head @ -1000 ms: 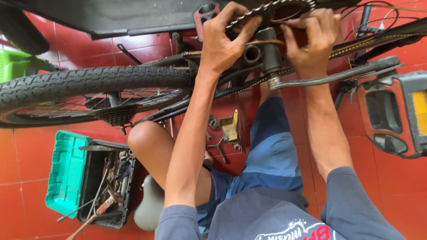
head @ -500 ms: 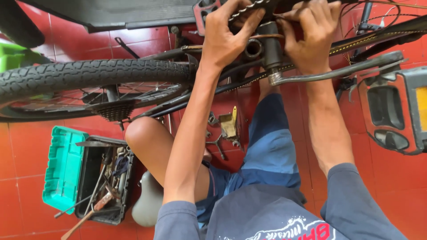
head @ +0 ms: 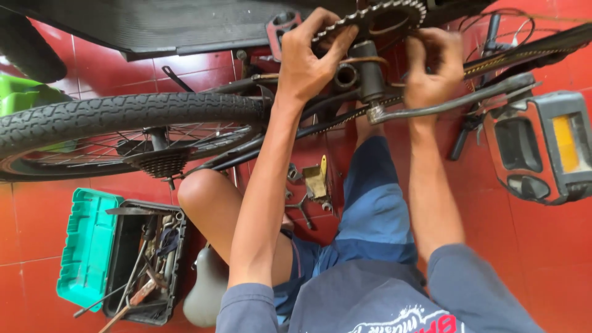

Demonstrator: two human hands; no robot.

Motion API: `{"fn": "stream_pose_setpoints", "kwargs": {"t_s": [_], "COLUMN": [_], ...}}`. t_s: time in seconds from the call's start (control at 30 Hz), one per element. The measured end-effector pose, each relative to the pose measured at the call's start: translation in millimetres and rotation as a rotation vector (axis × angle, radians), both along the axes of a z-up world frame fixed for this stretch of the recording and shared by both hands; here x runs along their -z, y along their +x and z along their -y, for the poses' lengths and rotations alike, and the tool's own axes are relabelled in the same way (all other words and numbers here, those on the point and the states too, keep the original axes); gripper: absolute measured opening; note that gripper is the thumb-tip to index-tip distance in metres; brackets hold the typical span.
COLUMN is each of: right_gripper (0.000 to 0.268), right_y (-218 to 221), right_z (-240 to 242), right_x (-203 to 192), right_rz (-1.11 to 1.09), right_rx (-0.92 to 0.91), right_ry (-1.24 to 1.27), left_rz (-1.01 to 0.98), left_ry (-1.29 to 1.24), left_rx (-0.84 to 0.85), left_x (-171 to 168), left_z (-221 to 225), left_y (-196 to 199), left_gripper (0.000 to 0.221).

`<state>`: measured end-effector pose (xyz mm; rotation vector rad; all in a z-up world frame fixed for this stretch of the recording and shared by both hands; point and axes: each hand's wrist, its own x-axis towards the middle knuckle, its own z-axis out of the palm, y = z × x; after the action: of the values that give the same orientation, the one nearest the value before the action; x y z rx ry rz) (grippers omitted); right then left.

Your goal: The person is repairing a bicycle-like vehicle, focusing on fitting the chain onto the sprocket and then sanding a metal component of the frame.

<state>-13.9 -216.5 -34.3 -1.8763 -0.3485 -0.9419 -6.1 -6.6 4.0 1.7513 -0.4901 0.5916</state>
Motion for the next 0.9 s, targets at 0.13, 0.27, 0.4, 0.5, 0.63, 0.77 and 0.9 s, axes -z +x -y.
{"fn": "stream_pose_setpoints", "kwargs": {"t_s": [0.13,0.27,0.4,0.5,0.63,0.77,0.9], "right_gripper": [0.015,0.010,0.012,0.015,0.030,0.024,0.024], "right_y": [12.2,22.0,21.0,2.7,19.1,23.9,28.7], "right_z": [29.8,39.2,26.0,-1.6,0.4,-8.2,-15.3], "right_x": [42.1,21.8,3.8,-34.9,6.6,11.2,35.7], "right_rz": [-0.169,-0.714,-0.933,-0.962,-0.722,-0.558,-0.471], "right_rx": [-0.074,-0.327,-0.261,-0.258,-0.117,-0.125,-0.156], "right_ry": [0.438,1.141,1.184,0.926,0.936,0.803,0.818], "left_rz": [0.040,0.041,0.022,-0.030,0.093,0.384,0.357], "left_ry": [-0.001,0.019,0.017,0.009,-0.024,0.166,0.472], "left_rx": [0.008,0.040,0.037,0.006,-0.033,-0.320,-0.210], "left_x": [4.7,7.2,11.5,14.0,7.0,-6.5,-2.8], "left_z": [-1.6,-0.8,-2.5,-1.8,0.1,1.0,19.1], "left_y": [-1.5,3.7,6.8,6.2,-9.1,-26.0,-47.8], "left_gripper": [0.021,0.023,0.026,0.038,0.021,0.026,0.028]}}
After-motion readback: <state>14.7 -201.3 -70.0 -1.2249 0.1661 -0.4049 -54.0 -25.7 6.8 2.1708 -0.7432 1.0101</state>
